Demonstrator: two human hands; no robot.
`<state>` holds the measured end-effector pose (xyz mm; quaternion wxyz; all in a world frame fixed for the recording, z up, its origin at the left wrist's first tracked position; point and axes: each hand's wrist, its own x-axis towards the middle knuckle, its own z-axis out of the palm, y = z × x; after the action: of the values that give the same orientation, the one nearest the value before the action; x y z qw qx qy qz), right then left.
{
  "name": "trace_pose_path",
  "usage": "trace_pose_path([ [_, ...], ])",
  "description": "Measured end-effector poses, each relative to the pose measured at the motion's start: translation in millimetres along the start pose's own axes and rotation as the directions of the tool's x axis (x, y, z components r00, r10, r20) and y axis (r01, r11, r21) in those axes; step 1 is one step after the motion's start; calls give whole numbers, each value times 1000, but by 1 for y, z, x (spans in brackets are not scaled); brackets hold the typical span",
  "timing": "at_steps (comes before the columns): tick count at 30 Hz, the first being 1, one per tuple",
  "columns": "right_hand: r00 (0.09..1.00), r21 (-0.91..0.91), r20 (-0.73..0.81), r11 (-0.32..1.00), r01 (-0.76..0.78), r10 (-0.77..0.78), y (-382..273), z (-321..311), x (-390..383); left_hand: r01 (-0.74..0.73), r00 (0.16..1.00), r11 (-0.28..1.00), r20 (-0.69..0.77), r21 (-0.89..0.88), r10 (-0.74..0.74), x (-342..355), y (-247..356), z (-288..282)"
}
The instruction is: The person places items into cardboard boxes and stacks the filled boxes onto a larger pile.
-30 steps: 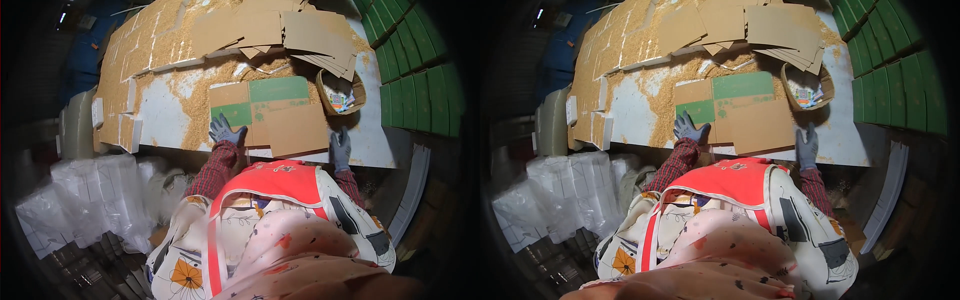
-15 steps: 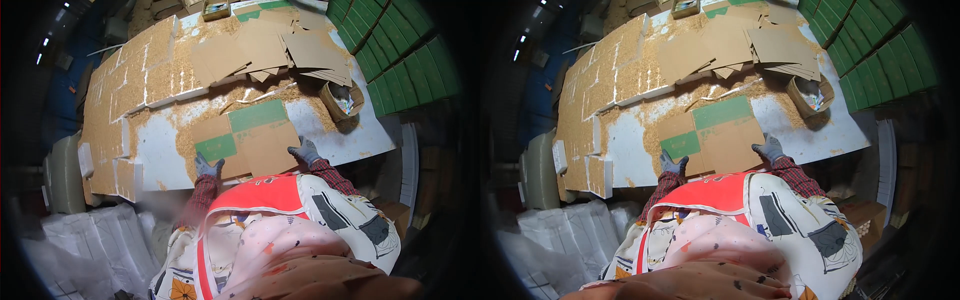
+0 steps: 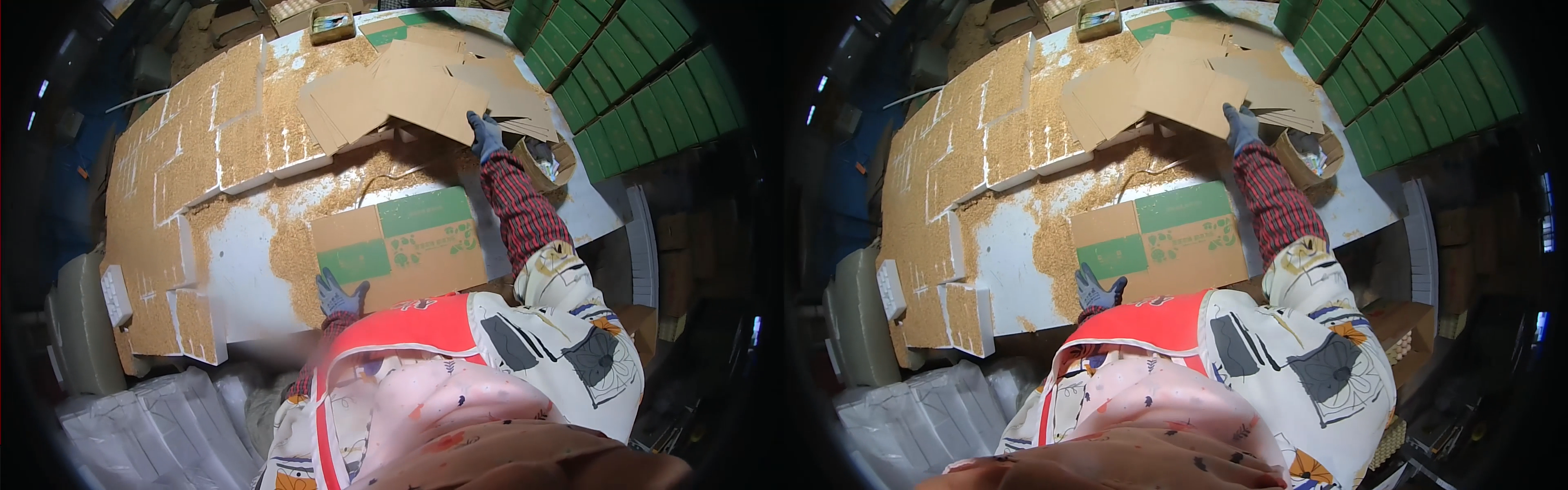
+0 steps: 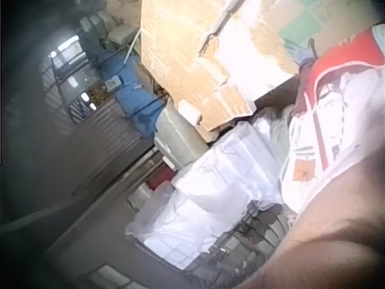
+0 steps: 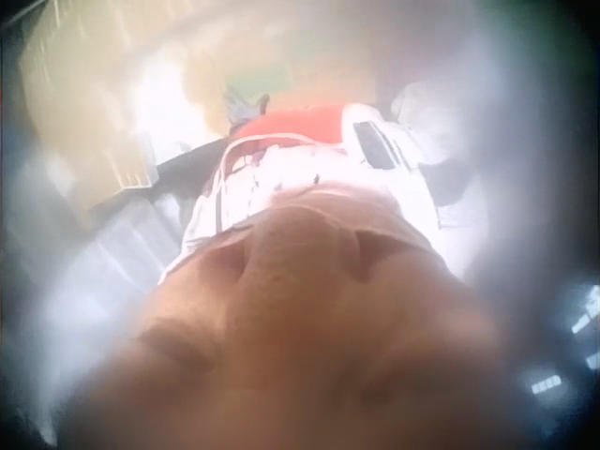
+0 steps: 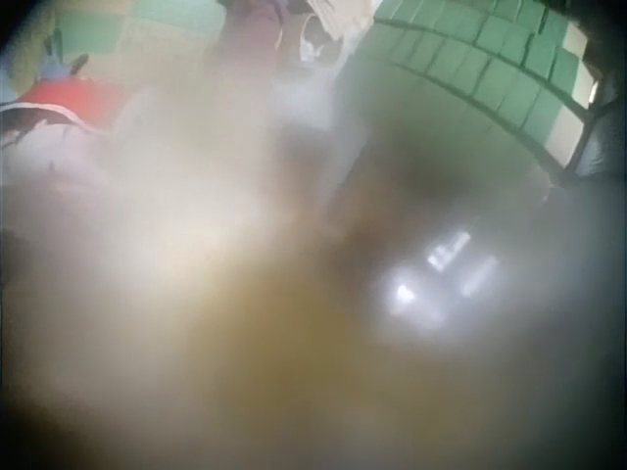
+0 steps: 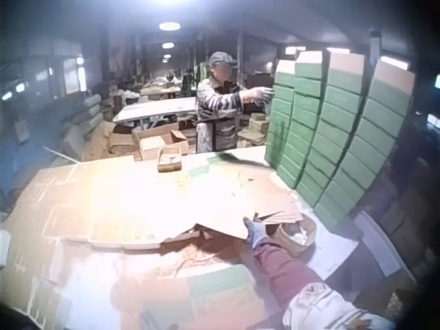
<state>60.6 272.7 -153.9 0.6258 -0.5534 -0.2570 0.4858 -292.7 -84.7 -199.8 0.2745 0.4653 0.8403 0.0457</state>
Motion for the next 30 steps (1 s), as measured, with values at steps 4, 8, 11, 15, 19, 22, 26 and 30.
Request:
trace_pose_path([
  [4,973,-253,137,956,-148,187,3,15,-6,28,999,994,-13,-102,-29,-5,0,2],
  [8,938,-754,331,626,199,101,31,-51,-102,9,994,997,-108,-82,-18,-15,-16,20],
  [11,831,-918,219,396,-2,511,105,-159,-150,71,997,989,2,-126,-71,-26,6,14],
  [15,856,-903,344,384,190,386,75,-161,-155,-168,984,985,57,-36,170,-19,20,-1],
  [19,654,-770,427,631,-100,625,-44,-103,-129,-510,855,794,94,329,510,-45,60,-64],
  [22,598,-332,767,942,56,235,-40,-122,-88,-769,629,594,107,237,770,-54,91,-128],
  [26,722,57,618,898,-436,311,-91,-56,-131,-737,592,669,385,-96,708,-92,131,-185],
  [30,803,-195,590,951,240,-82,-42,14,-187,-791,374,492,347,-364,860,-60,121,-138],
])
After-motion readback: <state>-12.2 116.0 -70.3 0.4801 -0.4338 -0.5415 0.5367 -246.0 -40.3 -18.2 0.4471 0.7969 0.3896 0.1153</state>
